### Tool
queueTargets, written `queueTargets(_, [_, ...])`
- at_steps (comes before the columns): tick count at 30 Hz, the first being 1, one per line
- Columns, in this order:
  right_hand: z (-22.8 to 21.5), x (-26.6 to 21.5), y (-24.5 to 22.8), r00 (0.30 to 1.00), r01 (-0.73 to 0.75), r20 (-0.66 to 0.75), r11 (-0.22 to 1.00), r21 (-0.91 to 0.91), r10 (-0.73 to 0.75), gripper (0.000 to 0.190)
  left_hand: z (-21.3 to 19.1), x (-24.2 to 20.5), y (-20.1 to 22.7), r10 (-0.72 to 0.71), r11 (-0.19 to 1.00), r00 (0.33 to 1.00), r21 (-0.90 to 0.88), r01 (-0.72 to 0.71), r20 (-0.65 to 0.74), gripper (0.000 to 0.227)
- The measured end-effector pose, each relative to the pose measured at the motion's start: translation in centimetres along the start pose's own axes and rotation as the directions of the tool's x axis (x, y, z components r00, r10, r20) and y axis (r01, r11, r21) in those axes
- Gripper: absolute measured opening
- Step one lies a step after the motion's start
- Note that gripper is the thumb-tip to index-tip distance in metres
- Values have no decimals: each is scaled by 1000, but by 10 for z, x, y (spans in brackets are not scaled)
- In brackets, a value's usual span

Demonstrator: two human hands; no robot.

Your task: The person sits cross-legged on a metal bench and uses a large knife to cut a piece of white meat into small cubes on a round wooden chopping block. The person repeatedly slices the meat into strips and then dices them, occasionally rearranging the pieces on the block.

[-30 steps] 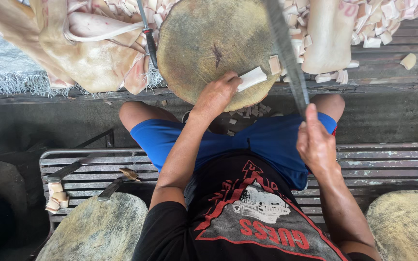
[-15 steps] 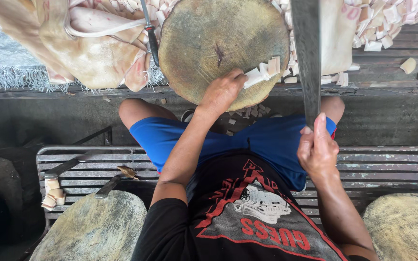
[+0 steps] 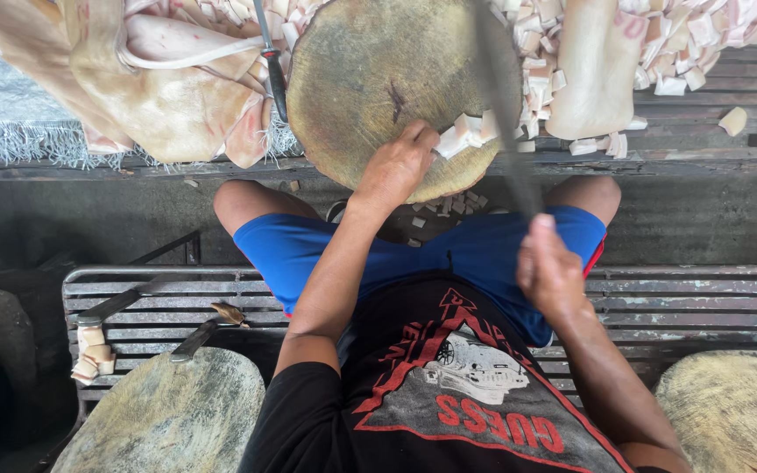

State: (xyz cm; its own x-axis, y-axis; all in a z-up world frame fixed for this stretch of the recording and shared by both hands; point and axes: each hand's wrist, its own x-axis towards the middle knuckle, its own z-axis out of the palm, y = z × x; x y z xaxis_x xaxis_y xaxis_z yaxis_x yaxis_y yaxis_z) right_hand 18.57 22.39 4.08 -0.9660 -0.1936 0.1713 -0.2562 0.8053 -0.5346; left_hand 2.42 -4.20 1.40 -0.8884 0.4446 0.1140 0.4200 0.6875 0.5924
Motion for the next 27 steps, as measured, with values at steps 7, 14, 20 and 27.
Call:
queueTargets(7, [-7, 5, -5, 1000, 6, -13, 1000, -27, -6, 61, -18, -7, 3, 41, 999, 991, 9, -40, -130, 20])
queueTargets(14, [-15, -5, -5, 992, -17, 123, 1000, -18, 20, 57, -21, -17, -4, -140, 980, 952, -175, 94, -272, 20])
queueTargets(20, [5, 35, 45, 972, -228, 32, 967, -114, 233, 61, -26, -12, -7, -109, 990, 935, -125, 70, -336, 24])
queueTargets(27, [40, 93, 6, 943, -309, 144, 631, 711, 299, 64, -57, 1, -34, -118, 991, 879, -6, 131, -462, 30])
